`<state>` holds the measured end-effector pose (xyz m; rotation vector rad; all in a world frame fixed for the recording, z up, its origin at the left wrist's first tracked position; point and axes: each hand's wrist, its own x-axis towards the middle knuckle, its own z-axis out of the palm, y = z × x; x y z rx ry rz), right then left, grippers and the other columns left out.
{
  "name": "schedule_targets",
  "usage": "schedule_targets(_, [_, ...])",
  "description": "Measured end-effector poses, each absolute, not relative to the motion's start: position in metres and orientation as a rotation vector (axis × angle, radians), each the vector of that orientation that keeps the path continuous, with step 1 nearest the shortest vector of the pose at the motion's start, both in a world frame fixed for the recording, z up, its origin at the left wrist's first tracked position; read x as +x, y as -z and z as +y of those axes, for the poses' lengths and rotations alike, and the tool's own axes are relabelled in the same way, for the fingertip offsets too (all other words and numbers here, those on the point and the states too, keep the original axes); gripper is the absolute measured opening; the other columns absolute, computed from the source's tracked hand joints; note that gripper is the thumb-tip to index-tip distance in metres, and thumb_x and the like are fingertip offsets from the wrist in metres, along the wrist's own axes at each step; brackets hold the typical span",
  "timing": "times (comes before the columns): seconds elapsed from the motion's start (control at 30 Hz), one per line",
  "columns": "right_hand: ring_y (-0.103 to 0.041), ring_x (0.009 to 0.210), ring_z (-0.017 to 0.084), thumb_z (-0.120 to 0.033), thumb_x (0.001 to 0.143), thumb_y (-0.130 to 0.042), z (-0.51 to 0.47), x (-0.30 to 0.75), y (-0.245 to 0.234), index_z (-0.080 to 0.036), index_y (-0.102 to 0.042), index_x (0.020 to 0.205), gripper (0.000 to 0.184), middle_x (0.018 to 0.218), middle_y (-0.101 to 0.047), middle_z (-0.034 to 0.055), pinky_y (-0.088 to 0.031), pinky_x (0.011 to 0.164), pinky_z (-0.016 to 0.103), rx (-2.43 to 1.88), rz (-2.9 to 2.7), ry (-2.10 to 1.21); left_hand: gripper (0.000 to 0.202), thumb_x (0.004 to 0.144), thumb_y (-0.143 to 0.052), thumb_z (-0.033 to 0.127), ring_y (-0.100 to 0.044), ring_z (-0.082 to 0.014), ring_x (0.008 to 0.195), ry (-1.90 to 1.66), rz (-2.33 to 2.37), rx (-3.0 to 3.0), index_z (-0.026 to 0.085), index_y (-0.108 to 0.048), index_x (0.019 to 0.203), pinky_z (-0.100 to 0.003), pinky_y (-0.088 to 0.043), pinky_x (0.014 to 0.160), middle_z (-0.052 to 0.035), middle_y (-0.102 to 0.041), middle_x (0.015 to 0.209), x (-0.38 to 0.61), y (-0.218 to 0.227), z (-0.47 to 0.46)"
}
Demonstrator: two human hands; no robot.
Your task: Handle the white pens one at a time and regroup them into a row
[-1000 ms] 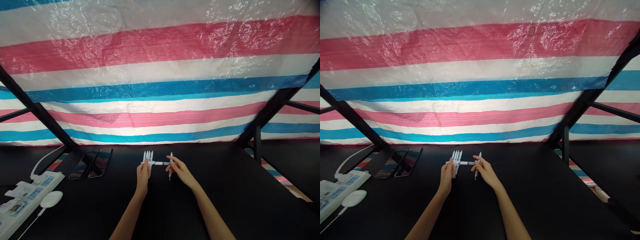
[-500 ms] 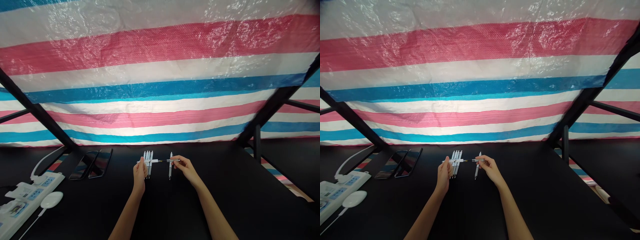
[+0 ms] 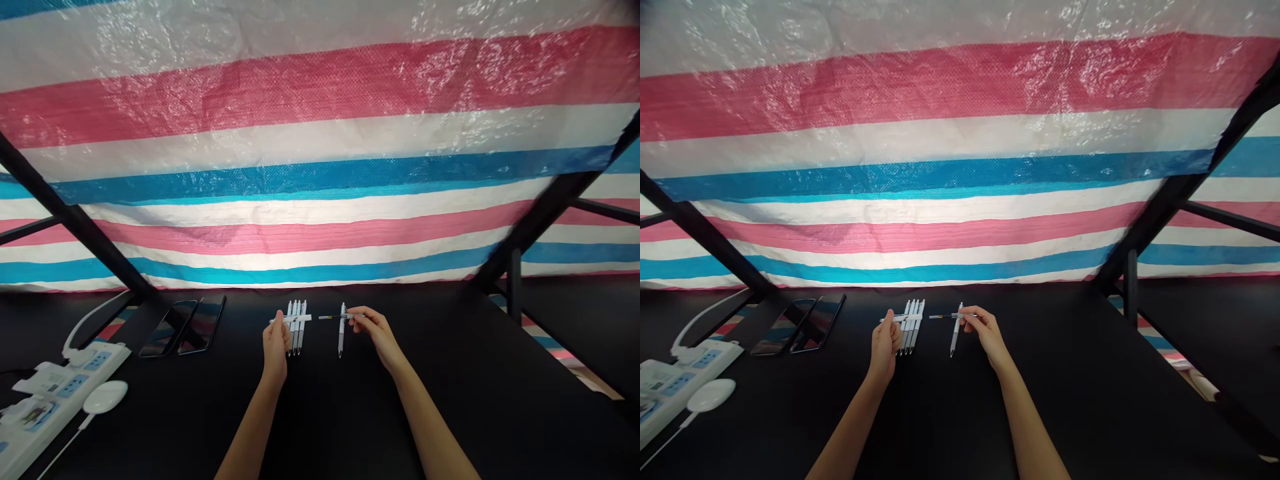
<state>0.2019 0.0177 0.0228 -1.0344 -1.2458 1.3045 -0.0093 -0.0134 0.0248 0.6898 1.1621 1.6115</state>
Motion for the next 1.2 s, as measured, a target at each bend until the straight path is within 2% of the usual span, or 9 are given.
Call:
schedule_targets(0.8, [-0.050,0.058,0.013,-0.040,0.074,-0.061,0.013,0.194,-0.024,-0.018,-0.069,0.085,0.026,0.066,-0.060,0.0016,-0.043,0.061,0.028,-1.000,-1.272,-1.352,0.056,0.070,-0.058,0.059,-0.013,-0.0027,0.037,-1.533,1.164,0.759,0.020,-0.023,0.049,-0.019,-0.012,0.036,0.0099,-0.019,0.043,0.001,-0.025,-0.017])
schedule_targets(0.97, [-0.053,0.059,0.013,-0.041,0.074,-0.064,0.009,0.181,-0.021,-0.019,-0.065,0.097,0.032,0.071,-0.064,0.0018,-0.043,0.060,0.028,-0.959,-1.351,-1.406,0.057,0.071,-0.056,0.061,-0.014,-0.0029,0.037,-1.475,1.172,0.797,0.020,-0.023,0.048,-0.020,-0.011,0.037,0.0097,-0.018,0.042,0.007,-0.020,-0.017])
schedule_targets(1.2, [-0.055,0.058,0.013,-0.042,0.074,-0.066,0.006,0.174,-0.017,-0.018,-0.064,0.096,0.032,0.078,-0.068,0.0045,-0.041,0.055,0.026,-0.952,-1.412,-1.436,0.058,0.071,-0.055,0.062,-0.015,-0.0032,0.036,-1.478,1.199,0.810,0.020,-0.024,0.045,-0.020,-0.013,0.036,0.0091,-0.019,0.041,0.008,-0.029,-0.019])
